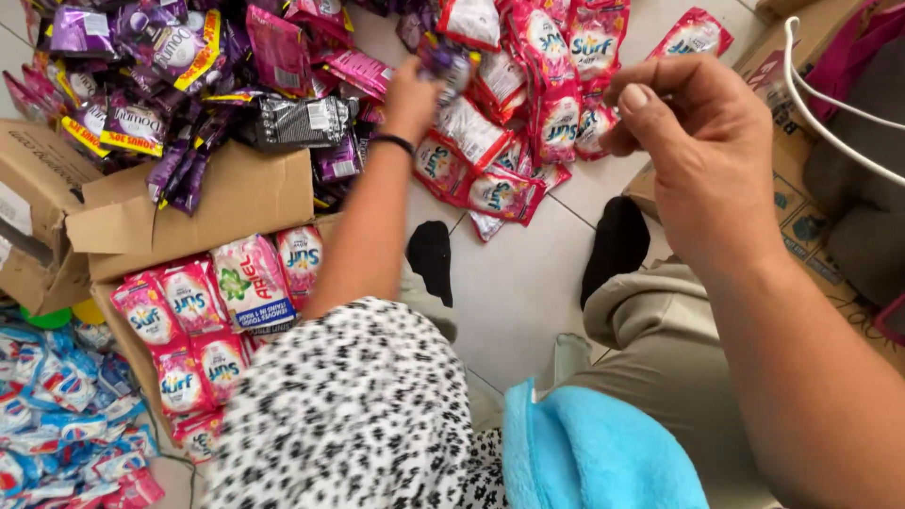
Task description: Sorting and packing detergent sachets into a cardboard box.
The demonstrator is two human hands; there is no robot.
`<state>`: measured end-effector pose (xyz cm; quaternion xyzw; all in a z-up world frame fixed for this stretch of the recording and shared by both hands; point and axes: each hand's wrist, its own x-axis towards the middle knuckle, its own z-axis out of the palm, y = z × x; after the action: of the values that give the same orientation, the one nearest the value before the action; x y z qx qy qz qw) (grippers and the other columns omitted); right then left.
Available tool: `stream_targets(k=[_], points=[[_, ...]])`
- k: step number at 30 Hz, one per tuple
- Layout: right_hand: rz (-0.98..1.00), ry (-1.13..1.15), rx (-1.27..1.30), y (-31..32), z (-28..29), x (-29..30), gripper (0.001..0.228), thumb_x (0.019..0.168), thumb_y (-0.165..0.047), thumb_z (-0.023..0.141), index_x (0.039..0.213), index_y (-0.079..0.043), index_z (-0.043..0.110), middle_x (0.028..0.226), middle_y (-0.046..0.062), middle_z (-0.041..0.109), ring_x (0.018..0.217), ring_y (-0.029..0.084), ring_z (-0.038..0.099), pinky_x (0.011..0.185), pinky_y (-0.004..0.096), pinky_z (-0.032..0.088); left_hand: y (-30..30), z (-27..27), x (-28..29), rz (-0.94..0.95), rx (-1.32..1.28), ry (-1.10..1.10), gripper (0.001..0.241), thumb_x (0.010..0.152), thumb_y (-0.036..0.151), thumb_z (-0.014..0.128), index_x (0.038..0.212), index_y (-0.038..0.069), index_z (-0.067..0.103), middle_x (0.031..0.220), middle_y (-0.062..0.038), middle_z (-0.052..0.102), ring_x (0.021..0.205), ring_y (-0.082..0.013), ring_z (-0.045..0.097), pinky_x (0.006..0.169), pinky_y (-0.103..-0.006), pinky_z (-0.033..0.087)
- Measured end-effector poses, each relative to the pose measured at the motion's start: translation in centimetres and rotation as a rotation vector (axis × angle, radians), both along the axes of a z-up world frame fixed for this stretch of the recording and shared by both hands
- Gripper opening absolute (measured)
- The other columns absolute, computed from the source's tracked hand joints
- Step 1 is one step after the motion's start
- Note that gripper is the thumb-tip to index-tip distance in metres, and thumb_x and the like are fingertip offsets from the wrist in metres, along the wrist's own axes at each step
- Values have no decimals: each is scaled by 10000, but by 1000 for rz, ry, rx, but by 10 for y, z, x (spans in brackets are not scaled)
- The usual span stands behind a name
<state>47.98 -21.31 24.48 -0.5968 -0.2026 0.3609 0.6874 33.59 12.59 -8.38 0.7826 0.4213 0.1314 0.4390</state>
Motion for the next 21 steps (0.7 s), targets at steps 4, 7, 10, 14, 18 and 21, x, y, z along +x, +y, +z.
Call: stream_targets(k=[4,7,10,14,18,21], points=[[19,-18,30,2,-6,-1,94,1159,-52,638,1236,0,649,1085,27,679,886,101,660,857,264,586,56,145,-41,205,-347,-16,261,805,0,709,1065,-15,698,885,-122,748,646,-231,757,462,-400,630],[22,-23,56,6,-8,0,91,1161,-53,639,1235,0,641,1103,23,683,898,92,657,861,263,592,92,196,-68,269,-543,-206,145,819,22,738,943,22,663,821,-61,692,684,-241,744,561,-481,646],[14,-18,27,7,-8,0,96,1153,-62,639,1228,-3,642,1091,19,684,913,91,660,848,257,595,101,190,-77,348,-459,-221,252,847,122,751,1043,80,598,814,-58,642,669,-237,677,551,-461,602],[12,-35,32,7,-7,2,93,1155,-71,633,1229,-14,642,1076,19,682,886,95,660,819,250,585,114,180,-87,453,-346,-246,401,883,256,766,1176,154,511,804,-55,574,648,-232,587,537,-436,541],[-20,-51,68,6,-12,6,76,1176,-67,633,1232,-17,643,1058,29,679,853,94,648,785,245,567,131,162,-79,534,-247,-274,551,920,390,778,1309,227,422,794,-53,507,627,-230,497,523,-413,481],[-86,-47,66,8,1,9,62,1154,-73,625,1192,-26,639,1041,31,687,841,87,647,765,249,572,73,-20,-40,152,571,1,226,742,115,824,955,104,749,866,-60,710,784,-207,696,738,-344,566]])
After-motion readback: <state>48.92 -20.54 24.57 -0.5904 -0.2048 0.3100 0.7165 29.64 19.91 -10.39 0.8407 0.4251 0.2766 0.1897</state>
